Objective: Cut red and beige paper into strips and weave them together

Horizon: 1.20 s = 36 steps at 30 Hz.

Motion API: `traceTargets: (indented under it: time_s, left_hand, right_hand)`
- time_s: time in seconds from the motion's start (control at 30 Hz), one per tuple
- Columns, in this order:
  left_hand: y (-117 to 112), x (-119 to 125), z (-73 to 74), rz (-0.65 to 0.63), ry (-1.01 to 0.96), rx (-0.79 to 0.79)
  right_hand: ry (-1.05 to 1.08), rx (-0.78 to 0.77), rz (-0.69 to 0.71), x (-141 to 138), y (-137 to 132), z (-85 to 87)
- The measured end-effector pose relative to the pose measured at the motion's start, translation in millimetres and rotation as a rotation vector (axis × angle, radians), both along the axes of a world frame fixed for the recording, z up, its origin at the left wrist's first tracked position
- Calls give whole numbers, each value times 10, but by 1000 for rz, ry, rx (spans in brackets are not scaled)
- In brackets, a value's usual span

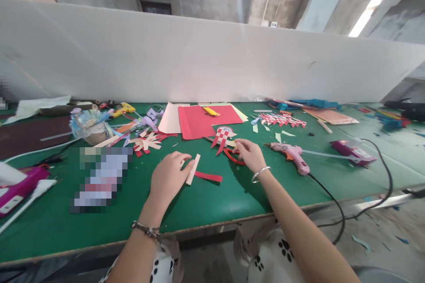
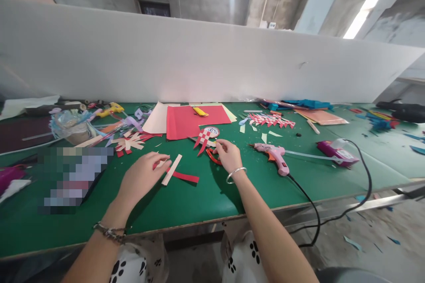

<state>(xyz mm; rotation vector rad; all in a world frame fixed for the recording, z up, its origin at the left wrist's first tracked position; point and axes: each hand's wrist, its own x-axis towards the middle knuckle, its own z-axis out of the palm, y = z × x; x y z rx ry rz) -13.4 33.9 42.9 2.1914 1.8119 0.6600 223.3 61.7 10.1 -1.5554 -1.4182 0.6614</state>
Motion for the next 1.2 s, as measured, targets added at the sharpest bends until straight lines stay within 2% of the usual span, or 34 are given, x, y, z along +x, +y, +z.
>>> traceTargets:
  time_s: [0.07,0.1,0.17,0.27,0.4,0.57,0.7,0.8,0.93,1.1,1.2]
  left_hand:
    - [-27,48,-25,-32,204,-18]
    - [-36,68,-40,-46,278,-20]
    - [-45,88,-65,-55,362,-3]
    - [-41,82,-71,-63,353,21]
    - [-40,69,-7,-85,191,-32]
    - [-39,41,57,-34,-12,-103]
    - [-22,-50,56,24,-23,-81]
    - [-18,-113,62,9,-27,-96]
    - [-6,-146,72,-23,-67,-97]
    - [25,-138,59,58,-190,-155]
    - [27,-129,65,124,-108,-162]
  right_hand:
    - [-230,148,-124,-24,-23,-9]
    - [-347,225,-137,-56,-52,-4]
    - [-507,316,-38,-158,-139,20]
    - [-558,256,238,-361,-292,63]
    - [-475,96,447,-573,-400,64]
    - [-357,-60,421,-613,-376,29]
    - [-262,-74,510,-557,-356,56]
    - [-133,-108,561,-514,-351,75]
    - [37,-153,567,-470,-324,63]
    - [193,-190,555,-453,-284,43]
    - [227,-183,487,-457,-277,49]
